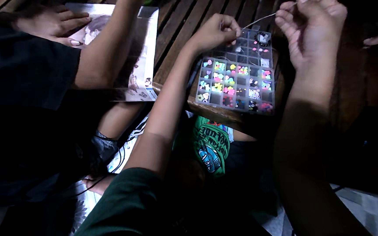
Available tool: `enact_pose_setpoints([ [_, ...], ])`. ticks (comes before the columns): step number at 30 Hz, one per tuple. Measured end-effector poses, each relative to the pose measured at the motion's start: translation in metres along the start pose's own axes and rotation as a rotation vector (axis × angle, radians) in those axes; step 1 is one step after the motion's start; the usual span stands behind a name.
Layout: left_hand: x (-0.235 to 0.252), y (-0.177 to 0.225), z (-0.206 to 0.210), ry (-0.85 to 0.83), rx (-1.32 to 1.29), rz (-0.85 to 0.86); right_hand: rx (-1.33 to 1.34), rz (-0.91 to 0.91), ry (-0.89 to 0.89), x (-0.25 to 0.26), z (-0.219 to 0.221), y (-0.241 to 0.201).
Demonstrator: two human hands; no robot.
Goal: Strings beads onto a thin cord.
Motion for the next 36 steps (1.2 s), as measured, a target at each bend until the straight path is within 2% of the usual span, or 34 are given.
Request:
enact_pose_setpoints([
  [5, 0.002, -0.007, 0.005, -0.1, 0.094, 0.001, -0.026, 0.011, 0.024, -0.001, -0.001, -0.002],
  [15, 0.004, -0.009, 0.009, -0.161, 0.298, 0.061, -0.214, -0.024, -0.154, -0.003, 0.007, -0.003],
  [17, 0.003, -0.002, 0.009, -0.089, 0.224, 0.078, -0.267, -0.075, -0.189, -0.002, 0.008, -0.001],
  [20, 0.001, 0.013, 0.008, 0.059, -0.062, 0.16, -0.384, -0.166, -0.255, -0.003, 0.012, 0.0],
  [22, 0.0, 0.019, 0.009, 0.074, -0.188, 0.168, -0.425, -0.217, -0.302, -0.003, 0.017, 0.004],
  [26, 0.001, 0.017, 0.01, 0.096, -0.237, 0.132, -0.482, -0.238, -0.347, -0.005, 0.02, 0.007],
  [36, 0.004, 0.008, 0.003, 0.179, -0.234, 0.048, -0.666, -0.271, -0.294, -0.023, 0.035, -0.003],
])
Point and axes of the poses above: each hand's wrist, its own x-axis towards the middle knuckle, its own z-axis out of the palm, y = z × x, the point moved 4 cm from there along x, towards the middle knuckle, and after that the axes turned 14 degrees about x, right-handed, at the moved point
